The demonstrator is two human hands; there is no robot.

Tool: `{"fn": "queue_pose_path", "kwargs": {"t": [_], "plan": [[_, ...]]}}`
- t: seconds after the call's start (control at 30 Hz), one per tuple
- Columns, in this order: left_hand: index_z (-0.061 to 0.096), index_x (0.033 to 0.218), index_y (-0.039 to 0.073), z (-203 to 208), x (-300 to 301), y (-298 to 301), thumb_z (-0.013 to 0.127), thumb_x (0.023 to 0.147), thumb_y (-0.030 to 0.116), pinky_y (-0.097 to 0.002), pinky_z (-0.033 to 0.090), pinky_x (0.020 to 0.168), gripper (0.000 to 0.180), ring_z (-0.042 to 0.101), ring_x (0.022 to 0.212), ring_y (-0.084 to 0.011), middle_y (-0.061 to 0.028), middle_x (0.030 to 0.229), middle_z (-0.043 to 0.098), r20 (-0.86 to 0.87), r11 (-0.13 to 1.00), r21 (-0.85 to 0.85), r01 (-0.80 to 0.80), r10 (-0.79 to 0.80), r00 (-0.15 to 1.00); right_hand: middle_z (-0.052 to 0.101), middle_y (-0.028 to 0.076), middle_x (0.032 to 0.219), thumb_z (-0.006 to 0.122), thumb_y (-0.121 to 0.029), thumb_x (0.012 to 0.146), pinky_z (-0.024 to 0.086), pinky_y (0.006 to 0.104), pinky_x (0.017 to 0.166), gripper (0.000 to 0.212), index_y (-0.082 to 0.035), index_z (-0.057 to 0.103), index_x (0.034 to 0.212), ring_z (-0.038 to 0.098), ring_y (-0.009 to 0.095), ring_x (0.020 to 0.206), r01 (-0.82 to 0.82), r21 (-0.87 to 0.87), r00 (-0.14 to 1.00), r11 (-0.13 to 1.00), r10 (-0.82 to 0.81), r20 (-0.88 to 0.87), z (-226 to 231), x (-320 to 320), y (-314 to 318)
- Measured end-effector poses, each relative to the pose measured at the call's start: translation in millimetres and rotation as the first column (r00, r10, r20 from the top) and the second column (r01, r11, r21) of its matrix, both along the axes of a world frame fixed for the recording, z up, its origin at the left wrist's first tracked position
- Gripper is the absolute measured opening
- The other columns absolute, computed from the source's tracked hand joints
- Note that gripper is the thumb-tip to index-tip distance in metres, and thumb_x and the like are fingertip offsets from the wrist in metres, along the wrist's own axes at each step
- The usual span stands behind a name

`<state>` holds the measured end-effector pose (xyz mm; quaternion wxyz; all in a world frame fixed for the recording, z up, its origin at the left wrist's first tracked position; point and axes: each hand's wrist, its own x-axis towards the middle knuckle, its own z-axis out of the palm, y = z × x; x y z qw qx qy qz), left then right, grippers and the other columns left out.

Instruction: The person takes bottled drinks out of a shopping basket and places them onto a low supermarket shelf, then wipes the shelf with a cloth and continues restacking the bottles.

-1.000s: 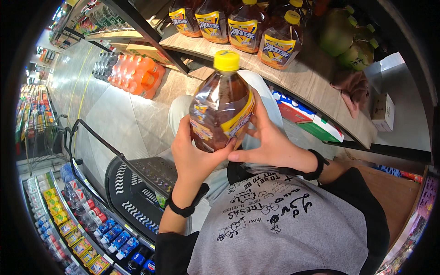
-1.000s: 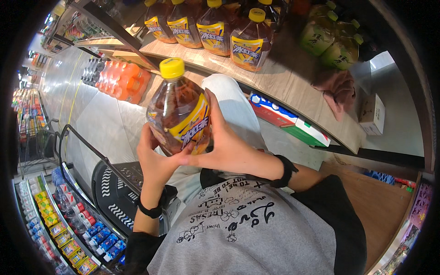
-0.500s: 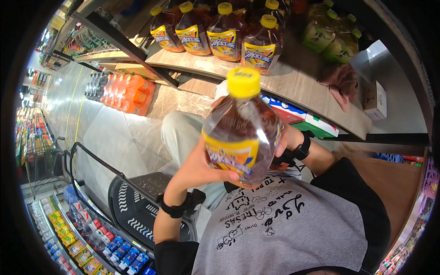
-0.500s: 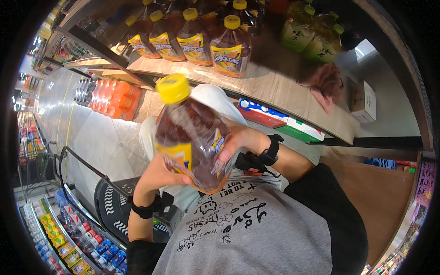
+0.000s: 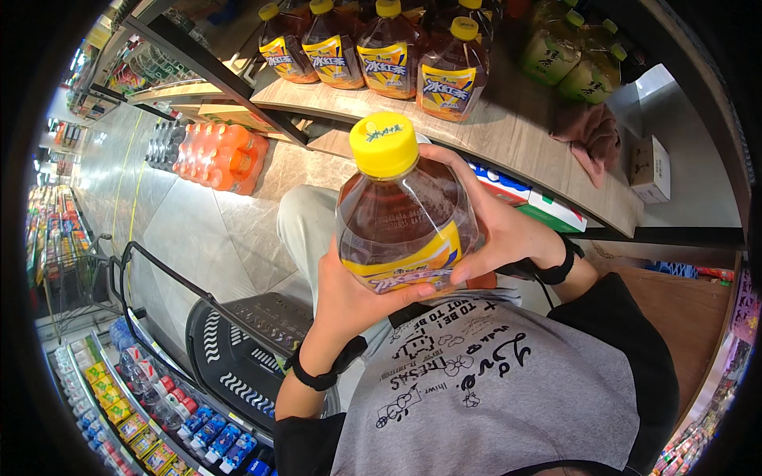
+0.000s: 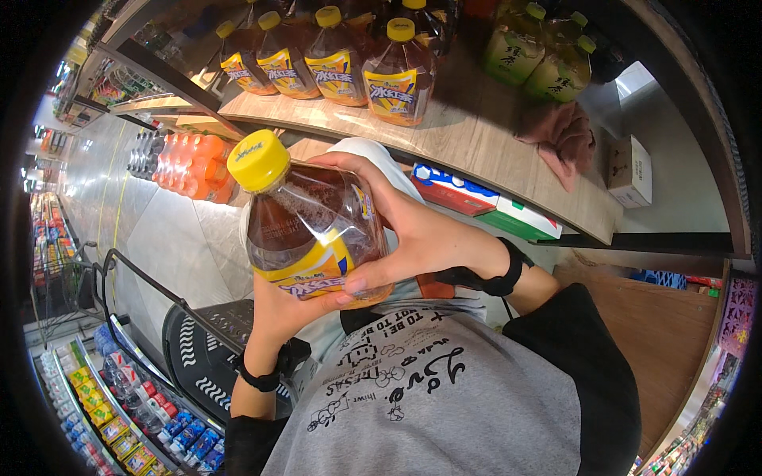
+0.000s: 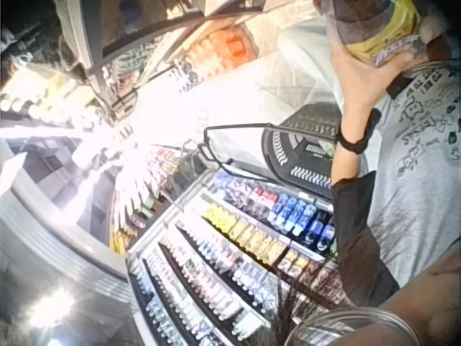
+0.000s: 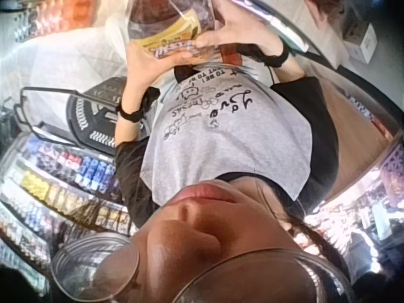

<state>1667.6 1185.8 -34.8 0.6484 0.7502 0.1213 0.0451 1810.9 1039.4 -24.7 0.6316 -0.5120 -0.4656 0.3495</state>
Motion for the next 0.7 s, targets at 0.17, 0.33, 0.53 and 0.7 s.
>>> {"fn": "queue_pose_path", "kwargs": {"t": [0.17, 0.33, 0.53, 0.7], "plan": [[0.042, 0.111, -0.002, -4.1, 0.8, -3.5, 0.084, 0.050, 0.021, -0.0297, 0.047, 0.079, 0.077, 0.059, 0.090, -0.0183, -0.0116, 0.098, 0.061, 0.066, 0.997, 0.043, -0.060, 0.057, 0.996, 0.030, 0.012, 0.125, 0.079, -0.018, 0.058, 0.026, 0.0313, 0.099, 0.097, -0.005, 0.016, 0.130, 0.031, 0.021, 0.119, 0.016, 0.018, 0.997, 1.000, -0.017, 0.077, -4.9, -1.5, 3.6], [0.042, 0.112, -0.002, -8.3, -0.9, -0.5, 0.084, 0.050, 0.022, -0.0299, 0.046, 0.079, 0.078, 0.059, 0.091, -0.0191, -0.0119, 0.099, 0.060, 0.075, 0.996, 0.079, -0.049, 0.043, 0.996, 0.034, 0.012, 0.120, 0.079, -0.018, 0.056, 0.029, 0.0301, 0.096, 0.096, -0.005, 0.015, 0.128, 0.035, 0.020, 0.114, 0.032, -0.015, 0.992, 0.999, -0.030, 0.122, -12.3, -3.3, 4.8], [0.040, 0.115, -0.002, -12.7, -0.9, 5.0, 0.083, 0.050, 0.024, -0.0302, 0.046, 0.080, 0.082, 0.059, 0.091, -0.0197, -0.0122, 0.099, 0.060, 0.100, 0.990, 0.140, -0.033, 0.019, 0.995, 0.038, 0.012, 0.116, 0.078, -0.016, 0.058, 0.031, 0.0288, 0.093, 0.089, -0.003, 0.019, 0.124, 0.038, 0.018, 0.110, 0.047, -0.030, 0.997, 0.998, -0.045, 0.056, -14.9, -7.0, 6.7], [0.036, 0.119, -0.002, -7.4, 6.6, 0.7, 0.083, 0.051, 0.026, -0.0306, 0.045, 0.081, 0.087, 0.058, 0.094, -0.0205, -0.0129, 0.103, 0.058, 0.039, 0.989, 0.145, -0.034, 0.029, 0.999, 0.043, 0.012, 0.111, 0.076, -0.016, 0.059, 0.033, 0.0285, 0.091, 0.085, -0.003, 0.021, 0.122, 0.042, 0.018, 0.106, 0.040, -0.020, 0.997, 0.999, -0.039, 0.068, -5.9, 0.2, 3.7]]}}
